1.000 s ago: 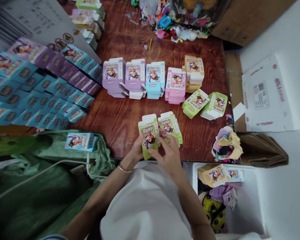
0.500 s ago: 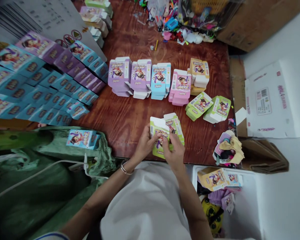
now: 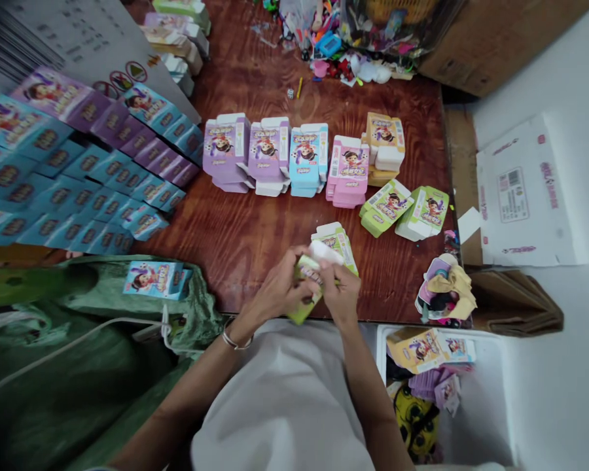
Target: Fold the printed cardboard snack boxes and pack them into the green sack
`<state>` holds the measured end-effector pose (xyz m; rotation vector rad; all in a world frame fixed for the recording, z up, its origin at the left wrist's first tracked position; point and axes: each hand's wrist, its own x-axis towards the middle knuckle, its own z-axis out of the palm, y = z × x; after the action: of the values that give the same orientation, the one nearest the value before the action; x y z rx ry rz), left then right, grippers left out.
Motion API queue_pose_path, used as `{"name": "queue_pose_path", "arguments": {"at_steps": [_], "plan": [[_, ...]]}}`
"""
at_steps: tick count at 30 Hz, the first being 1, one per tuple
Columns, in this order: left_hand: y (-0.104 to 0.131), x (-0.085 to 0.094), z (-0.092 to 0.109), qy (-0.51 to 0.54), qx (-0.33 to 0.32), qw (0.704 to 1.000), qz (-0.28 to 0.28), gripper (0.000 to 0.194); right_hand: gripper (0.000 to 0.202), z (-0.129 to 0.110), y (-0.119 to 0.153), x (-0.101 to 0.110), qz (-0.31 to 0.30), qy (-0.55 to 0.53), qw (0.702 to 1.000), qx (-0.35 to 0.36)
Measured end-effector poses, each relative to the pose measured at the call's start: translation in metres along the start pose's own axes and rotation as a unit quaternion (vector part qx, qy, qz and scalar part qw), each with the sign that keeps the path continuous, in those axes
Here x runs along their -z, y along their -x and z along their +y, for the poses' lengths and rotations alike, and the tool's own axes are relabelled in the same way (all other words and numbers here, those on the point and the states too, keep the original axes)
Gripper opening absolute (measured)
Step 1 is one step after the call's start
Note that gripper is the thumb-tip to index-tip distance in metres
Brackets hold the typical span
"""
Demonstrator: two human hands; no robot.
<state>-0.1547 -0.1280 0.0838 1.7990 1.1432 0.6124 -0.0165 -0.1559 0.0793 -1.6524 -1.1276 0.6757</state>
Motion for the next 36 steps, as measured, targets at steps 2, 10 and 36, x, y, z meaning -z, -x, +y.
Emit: {"name": "queue_pose_path", "arguments": {"at_steps": [2, 10, 36], "plan": [[-0.002, -0.003, 0.002, -0.114, -0.091, 0.989, -0.002, 0.082, 0.032, 0.001, -0.001, 0.001, 0.109, 0.009, 0.994, 0.016], [-0.007, -0.018, -0.007, -0.236, -0.021, 0.965, 0.107, 0.066, 0.02, -0.002, 0.0, -0.016, 0.063, -0.12, 0.991, 0.014], [0.009, -0.003, -0.059, -0.288, 0.084, 0.952, 0.07, 0.06, 0.08, 0.073, 0.006, 0.002, -0.056, 0.389, 0.917, 0.076]]}}
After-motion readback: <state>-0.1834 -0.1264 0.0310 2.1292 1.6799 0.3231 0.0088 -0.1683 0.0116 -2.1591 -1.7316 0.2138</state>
